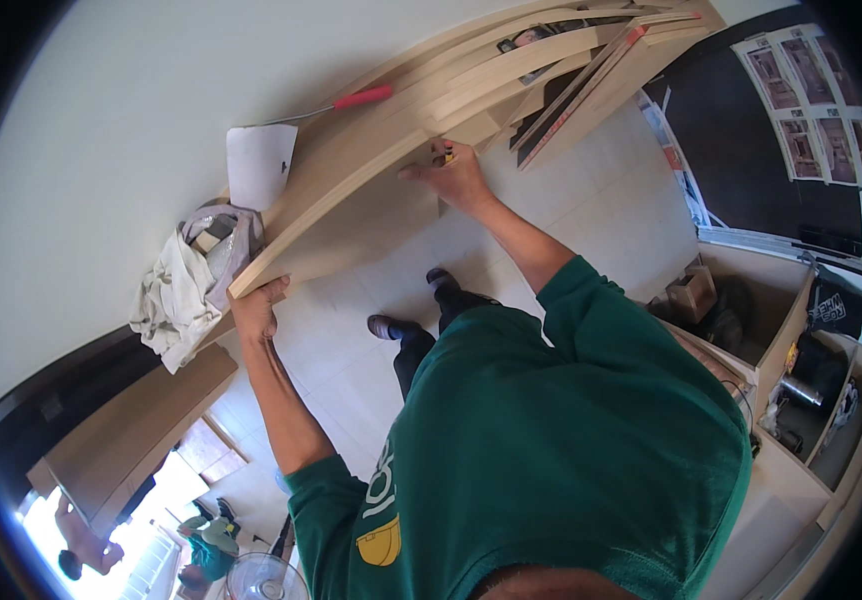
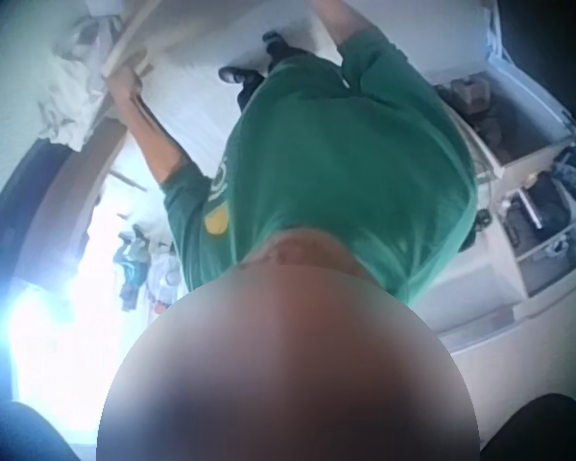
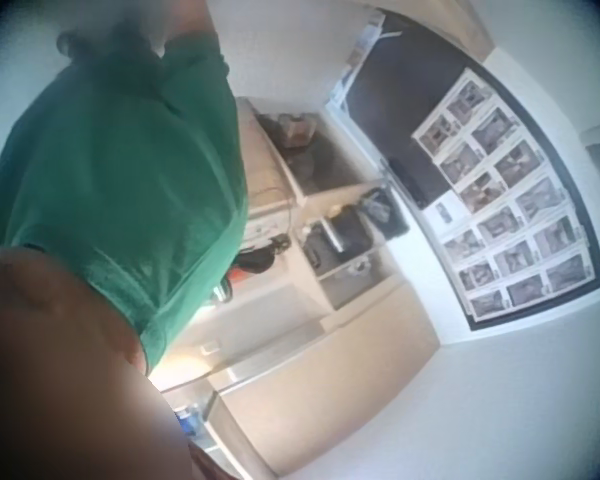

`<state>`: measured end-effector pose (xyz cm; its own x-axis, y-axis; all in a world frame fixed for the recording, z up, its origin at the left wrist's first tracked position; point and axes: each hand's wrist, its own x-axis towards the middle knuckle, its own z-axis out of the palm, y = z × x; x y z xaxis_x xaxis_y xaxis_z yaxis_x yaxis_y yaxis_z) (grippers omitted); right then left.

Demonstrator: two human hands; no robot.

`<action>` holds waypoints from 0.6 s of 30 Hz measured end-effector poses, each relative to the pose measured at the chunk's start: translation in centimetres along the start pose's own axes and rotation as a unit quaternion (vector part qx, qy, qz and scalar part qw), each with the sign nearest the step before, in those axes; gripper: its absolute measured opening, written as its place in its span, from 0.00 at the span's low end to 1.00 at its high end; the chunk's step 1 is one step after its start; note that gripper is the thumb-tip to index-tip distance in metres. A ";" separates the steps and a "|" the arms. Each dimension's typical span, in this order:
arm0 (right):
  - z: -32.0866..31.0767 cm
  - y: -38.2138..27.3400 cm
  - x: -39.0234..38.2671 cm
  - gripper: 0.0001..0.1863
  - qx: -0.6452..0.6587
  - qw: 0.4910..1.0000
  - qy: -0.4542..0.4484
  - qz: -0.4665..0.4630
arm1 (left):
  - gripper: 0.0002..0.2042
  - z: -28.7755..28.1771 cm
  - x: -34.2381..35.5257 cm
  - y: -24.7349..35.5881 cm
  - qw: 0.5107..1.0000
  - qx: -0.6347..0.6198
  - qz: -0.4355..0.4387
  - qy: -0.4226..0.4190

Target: The person measures a large plywood sheet with a tape measure and marks it with a pencil. They then move around the workshop, handling smaller wood pieces and placing them on a shelf.

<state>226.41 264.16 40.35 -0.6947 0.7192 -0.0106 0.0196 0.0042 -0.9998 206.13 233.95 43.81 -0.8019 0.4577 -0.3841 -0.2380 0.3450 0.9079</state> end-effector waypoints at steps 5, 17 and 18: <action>-0.9 0.4 1.3 0.26 -0.012 0.997 -0.010 0.071 | 0.23 1.0 1.0 0.7 0.999 0.027 -0.027 -0.007; -0.4 0.1 4.0 0.33 0.001 0.999 0.002 0.041 | 0.27 3.2 1.6 1.2 0.991 -0.054 0.084 0.090; -0.3 0.1 3.9 0.34 -0.004 0.999 0.005 0.042 | 0.26 3.3 1.5 0.9 0.989 -0.053 0.105 0.086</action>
<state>223.98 267.18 40.23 -0.6828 0.7244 -0.0947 0.0834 -0.0515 -0.9952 206.54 237.61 43.52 -0.9190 0.3604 -0.1597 -0.1053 0.1658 0.9805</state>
